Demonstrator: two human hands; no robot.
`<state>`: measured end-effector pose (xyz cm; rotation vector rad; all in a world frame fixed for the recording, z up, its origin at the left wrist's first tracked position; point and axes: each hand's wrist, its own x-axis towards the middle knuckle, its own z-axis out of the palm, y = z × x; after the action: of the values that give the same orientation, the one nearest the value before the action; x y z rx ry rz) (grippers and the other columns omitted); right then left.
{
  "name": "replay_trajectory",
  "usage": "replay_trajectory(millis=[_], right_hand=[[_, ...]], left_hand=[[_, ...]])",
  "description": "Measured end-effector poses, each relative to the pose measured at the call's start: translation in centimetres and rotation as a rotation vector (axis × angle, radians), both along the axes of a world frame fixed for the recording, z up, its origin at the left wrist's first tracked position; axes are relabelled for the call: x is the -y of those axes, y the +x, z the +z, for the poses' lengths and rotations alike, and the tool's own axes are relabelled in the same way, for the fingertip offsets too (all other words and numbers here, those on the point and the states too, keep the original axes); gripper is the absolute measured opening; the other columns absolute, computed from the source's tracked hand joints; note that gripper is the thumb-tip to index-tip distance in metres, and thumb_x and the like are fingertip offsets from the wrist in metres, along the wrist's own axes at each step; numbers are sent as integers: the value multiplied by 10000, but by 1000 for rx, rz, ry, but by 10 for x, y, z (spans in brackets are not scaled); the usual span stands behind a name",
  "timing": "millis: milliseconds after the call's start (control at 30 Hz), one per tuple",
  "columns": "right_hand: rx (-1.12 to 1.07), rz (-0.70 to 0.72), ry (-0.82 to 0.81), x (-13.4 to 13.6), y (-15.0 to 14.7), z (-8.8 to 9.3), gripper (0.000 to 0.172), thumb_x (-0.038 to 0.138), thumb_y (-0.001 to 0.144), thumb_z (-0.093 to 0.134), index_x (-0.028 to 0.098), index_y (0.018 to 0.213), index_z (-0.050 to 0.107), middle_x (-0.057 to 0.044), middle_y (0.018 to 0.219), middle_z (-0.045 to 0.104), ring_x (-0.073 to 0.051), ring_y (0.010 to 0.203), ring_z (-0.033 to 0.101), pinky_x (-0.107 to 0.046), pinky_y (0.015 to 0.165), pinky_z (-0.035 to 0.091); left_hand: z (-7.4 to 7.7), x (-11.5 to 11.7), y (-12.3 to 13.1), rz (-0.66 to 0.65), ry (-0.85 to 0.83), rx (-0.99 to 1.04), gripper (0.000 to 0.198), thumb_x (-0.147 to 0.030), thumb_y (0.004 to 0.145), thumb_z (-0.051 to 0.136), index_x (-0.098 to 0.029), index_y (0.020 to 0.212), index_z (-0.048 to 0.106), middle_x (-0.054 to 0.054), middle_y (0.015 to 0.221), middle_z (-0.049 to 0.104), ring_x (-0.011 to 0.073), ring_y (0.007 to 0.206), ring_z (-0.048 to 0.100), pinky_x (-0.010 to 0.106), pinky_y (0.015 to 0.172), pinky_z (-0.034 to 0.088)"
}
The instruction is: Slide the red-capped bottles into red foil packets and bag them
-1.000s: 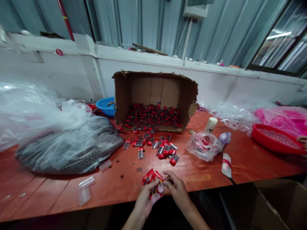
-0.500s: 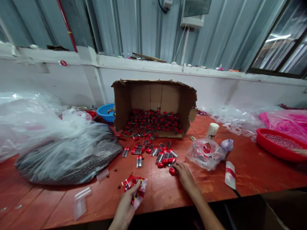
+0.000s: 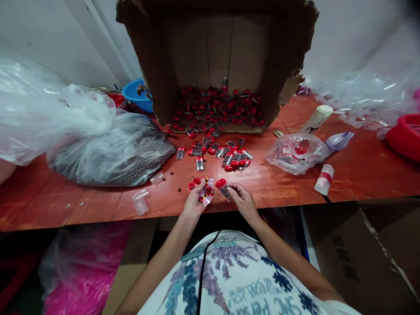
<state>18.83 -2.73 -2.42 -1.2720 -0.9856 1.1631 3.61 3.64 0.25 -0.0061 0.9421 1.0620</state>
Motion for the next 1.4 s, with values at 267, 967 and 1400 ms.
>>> replay_trajectory(millis=[267,967,1400], right_hand=[[-40,-7,-47,0,-4,4,319,409,795,614,188,1025,632,-26,890,666,-133,673,595,-224,514,513],[236,62,156,5,0,13,254,339,842,588,226,1045,689,-44,925,675,-156,785,630,-274,711,521],[30,26,-7,9,-4,13,292,383,810,619,202,1027,692,-29,858,692,-145,671,615,-258,586,519]], left_hand=[[-4,2,6,12,47,-12,98,-67,799,599,-121,720,620,32,672,680,137,571,639,246,517,525],[5,23,8,-93,383,-302,284,-144,500,839,-118,711,650,21,684,691,143,608,640,284,664,539],[9,31,8,-115,503,-357,453,-136,523,824,-169,943,657,28,820,705,163,723,657,293,738,523]])
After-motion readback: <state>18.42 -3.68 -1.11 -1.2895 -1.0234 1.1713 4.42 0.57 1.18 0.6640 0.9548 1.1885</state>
